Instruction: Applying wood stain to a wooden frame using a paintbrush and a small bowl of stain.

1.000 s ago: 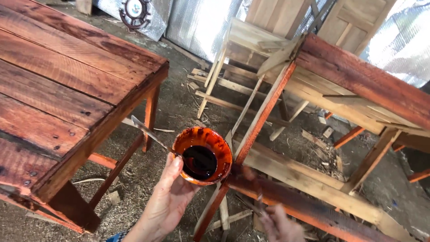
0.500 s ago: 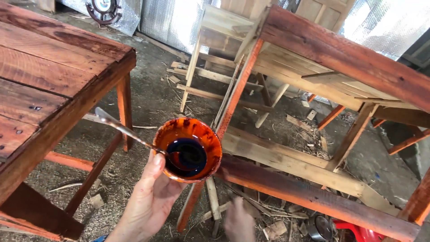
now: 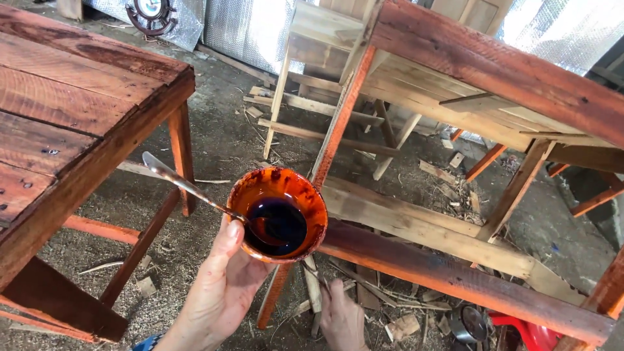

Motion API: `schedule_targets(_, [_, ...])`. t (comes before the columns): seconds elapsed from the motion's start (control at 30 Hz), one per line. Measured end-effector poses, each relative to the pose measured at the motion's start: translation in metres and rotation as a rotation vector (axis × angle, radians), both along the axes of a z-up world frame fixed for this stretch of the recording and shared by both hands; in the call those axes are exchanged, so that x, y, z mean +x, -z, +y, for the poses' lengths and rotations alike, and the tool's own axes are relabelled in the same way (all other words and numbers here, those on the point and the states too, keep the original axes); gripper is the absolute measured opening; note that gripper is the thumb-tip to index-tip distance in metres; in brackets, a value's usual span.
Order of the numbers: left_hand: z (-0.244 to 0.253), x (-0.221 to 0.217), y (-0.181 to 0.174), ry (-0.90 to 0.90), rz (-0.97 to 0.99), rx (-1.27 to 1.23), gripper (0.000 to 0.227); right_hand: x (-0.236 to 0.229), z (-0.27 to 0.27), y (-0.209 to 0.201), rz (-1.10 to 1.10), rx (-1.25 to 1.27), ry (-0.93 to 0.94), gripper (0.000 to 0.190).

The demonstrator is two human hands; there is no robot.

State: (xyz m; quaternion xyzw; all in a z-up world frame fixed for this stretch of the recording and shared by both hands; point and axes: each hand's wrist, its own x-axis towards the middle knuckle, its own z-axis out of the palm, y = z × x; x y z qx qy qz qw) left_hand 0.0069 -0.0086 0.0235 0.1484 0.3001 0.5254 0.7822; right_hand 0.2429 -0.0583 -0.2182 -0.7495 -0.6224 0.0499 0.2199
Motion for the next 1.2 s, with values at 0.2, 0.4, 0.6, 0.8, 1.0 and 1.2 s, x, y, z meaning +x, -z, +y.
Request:
schedule_targets(0.2, [0.004, -0.001, 0.010, 0.007, 0.001, 0.073, 0.059, 0.009, 0.009, 0.022, 0.052, 0.122, 0.033, 0.016])
schedule_targets(0.4, [0.000, 0.014, -0.025, -0.019, 0.072, -0.081, 0.060, 0.026, -0.006, 0.022, -0.014, 0.273, 0.119, 0.019])
schedule_targets(0.6, [0.001, 0.010, -0.023, -0.059, 0.142, -0.101, 0.063, 0.070, -0.034, 0.020, 0.351, 0.328, 0.537, 0.012])
schedule_targets(0.8, [0.003, 0.005, -0.017, -0.072, 0.148, -0.079, 0.063, 0.076, -0.051, -0.039, 0.747, 0.455, 0.903, 0.017])
schedule_targets(1.0, [0.000, 0.004, -0.006, -0.080, 0.069, -0.044, 0.057, 0.078, -0.033, 0.039, 0.326, 0.371, 0.333, 0.018])
schedule_targets(1.2, [-0.004, -0.005, -0.003, -0.058, -0.024, -0.029, 0.054, 0.108, -0.036, 0.029, 0.183, 0.391, 0.668, 0.023])
